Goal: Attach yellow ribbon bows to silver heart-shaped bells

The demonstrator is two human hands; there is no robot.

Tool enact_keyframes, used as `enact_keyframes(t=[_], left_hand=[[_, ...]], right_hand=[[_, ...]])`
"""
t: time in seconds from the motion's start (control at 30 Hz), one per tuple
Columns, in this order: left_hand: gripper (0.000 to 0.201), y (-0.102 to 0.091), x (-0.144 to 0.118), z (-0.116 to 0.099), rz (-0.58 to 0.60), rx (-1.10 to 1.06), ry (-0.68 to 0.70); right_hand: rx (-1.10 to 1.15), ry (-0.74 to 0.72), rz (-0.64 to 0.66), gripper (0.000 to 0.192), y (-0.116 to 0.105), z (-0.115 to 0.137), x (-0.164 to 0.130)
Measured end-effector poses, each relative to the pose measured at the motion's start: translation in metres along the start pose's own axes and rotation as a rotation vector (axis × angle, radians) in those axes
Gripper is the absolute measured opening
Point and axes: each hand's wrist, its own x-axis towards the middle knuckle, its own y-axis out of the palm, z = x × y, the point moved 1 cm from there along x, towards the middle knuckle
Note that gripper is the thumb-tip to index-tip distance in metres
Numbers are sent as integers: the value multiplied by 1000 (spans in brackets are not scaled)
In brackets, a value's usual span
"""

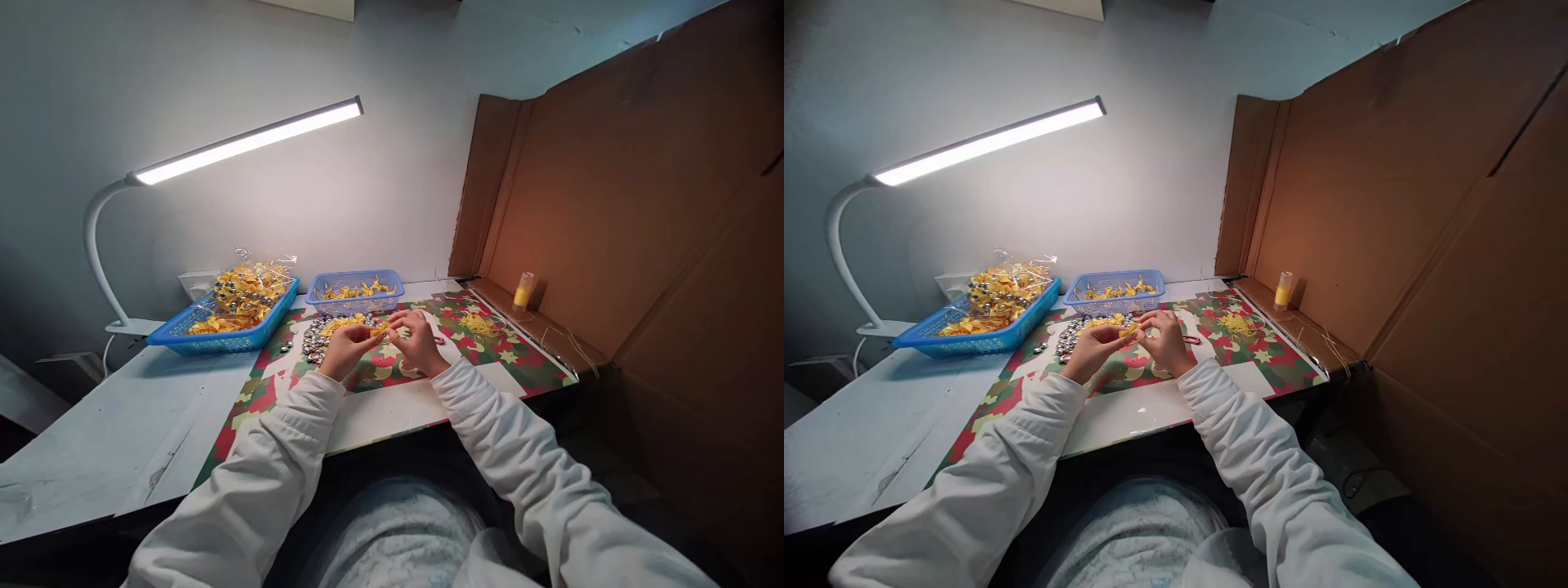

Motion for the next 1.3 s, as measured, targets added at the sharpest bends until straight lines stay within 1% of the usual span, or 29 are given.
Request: enact_keyframes(t=[0.3,0.53,0.63,0.87,0.97,1.03,1.1,1.13,1.23,1.3], left_hand=[[47,-1,1,11,-26,47,65],[42,0,1,12,-57,137,131],[42,1,1,11,-68,133,118],[41,1,0,10,-89,79,38],[38,1,1,12,-112,80,32],[37,1,2,13,-126,88,34],[37,1,2,13,-127,103,26],[37,1,1,13,-118,115,21],[38,3,0,11,-71,159,7],[39,4,-1,10,-49,181,-2]], right_hand=[[-45,35,-14,13,5,2,-3],[-70,71,-18,12,7,3,-3],[-71,67,-16,12,7,3,-4],[-127,76,-3,11,10,1,-6],[-165,107,-83,12,11,0,-6],[-147,158,-117,20,11,-1,-6],[-75,204,-75,29,13,-2,-7],[-26,216,-37,29,15,-2,-7],[54,224,28,22,18,-4,-8],[1,239,42,20,19,-6,-8]])
